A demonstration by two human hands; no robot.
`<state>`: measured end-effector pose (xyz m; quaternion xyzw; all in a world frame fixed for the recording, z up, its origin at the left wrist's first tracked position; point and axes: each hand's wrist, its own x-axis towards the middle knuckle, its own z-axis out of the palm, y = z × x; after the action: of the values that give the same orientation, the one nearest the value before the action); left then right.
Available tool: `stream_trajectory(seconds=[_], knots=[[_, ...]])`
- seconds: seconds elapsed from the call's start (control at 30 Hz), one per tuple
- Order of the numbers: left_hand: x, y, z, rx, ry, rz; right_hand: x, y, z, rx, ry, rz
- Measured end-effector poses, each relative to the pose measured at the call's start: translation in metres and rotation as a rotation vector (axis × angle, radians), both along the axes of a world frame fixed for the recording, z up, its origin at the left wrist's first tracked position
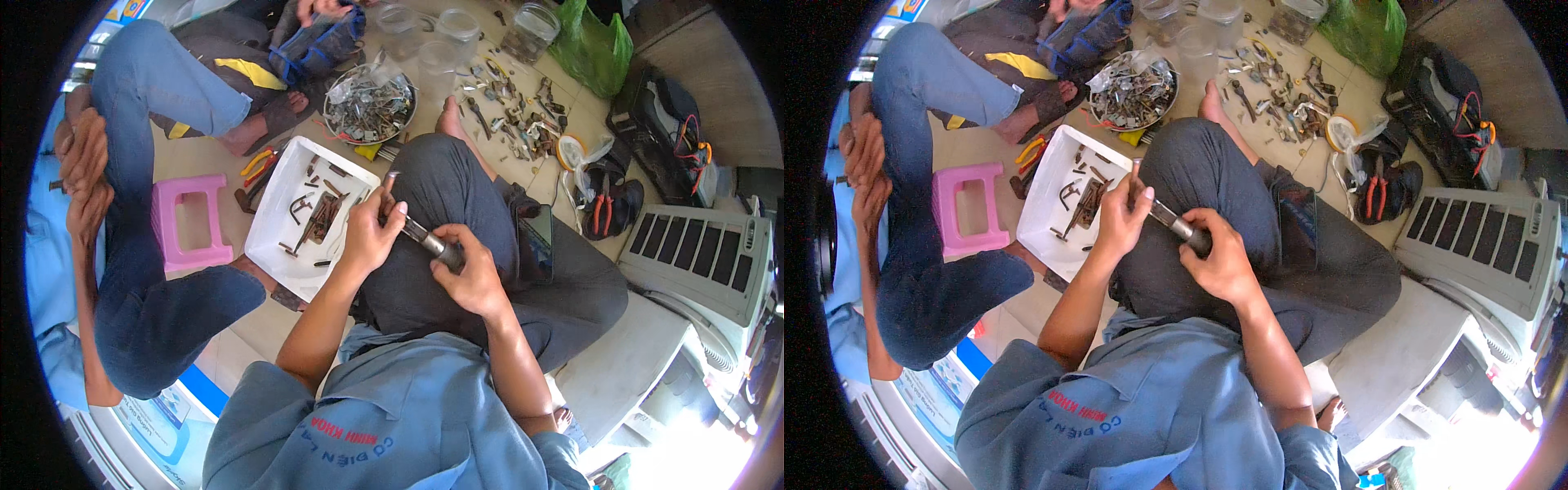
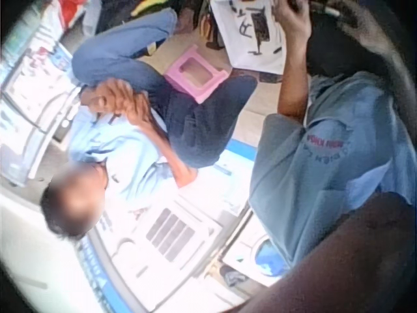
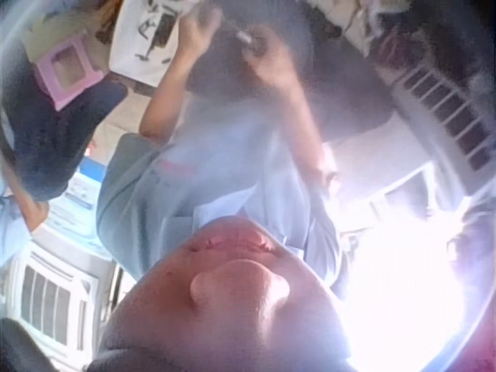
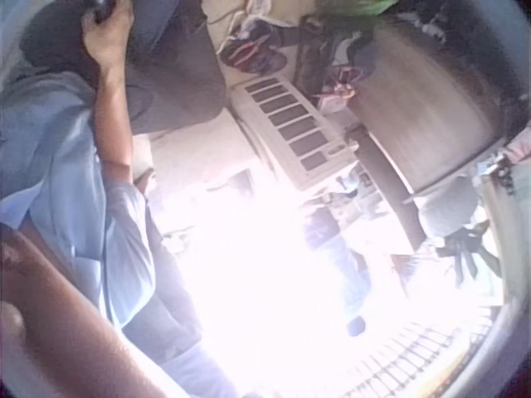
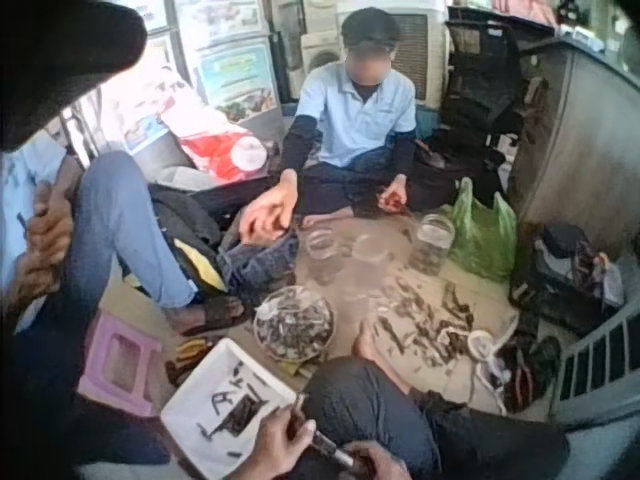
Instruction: The person sits on the floor and uses a rotary tool and pliers to clean and modify small metal lock cylinders. They wipe the parts with a cloth, remove pins, and assemble components into a lock housing.
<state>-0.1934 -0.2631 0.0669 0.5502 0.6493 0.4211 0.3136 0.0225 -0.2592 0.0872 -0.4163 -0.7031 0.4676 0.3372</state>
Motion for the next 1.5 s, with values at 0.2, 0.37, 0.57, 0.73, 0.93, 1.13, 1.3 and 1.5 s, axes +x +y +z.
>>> stream_trajectory(seconds=[0.2,0.37,0.57,0.73,0.93,1.13,1.3,1.5], knots=[[-0.002,-0.006,0.045,-0.107,0.117,-0.073,-0.015,-0.005,0.021,-0.157,-0.112,-0.132],[0.001,-0.028,0.061,-0.048,0.186,-0.115,-0.025,-0.010,0.022,0.097,-0.137,-0.211],[0.014,-0.027,0.061,-0.030,0.271,-0.038,-0.034,-0.009,0.031,0.112,-0.252,-0.202],[0.015,-0.029,0.061,-0.143,0.427,-0.052,-0.038,-0.004,0.059,0.036,-0.391,-0.101],[0.007,-0.024,0.047,-0.077,0.339,-0.032,-0.045,-0.001,0.069,0.062,-0.304,-0.122],[0.009,-0.027,0.048,-0.095,0.332,-0.019,-0.035,-0.003,0.079,0.095,-0.597,-0.043],[0.000,-0.027,0.048,-0.132,0.294,-0.041,-0.032,0.004,0.092,0.136,-0.557,-0.053],[-0.001,-0.029,0.053,-0.181,0.264,-0.068,-0.029,0.002,0.088,0.237,-0.298,0.019]])
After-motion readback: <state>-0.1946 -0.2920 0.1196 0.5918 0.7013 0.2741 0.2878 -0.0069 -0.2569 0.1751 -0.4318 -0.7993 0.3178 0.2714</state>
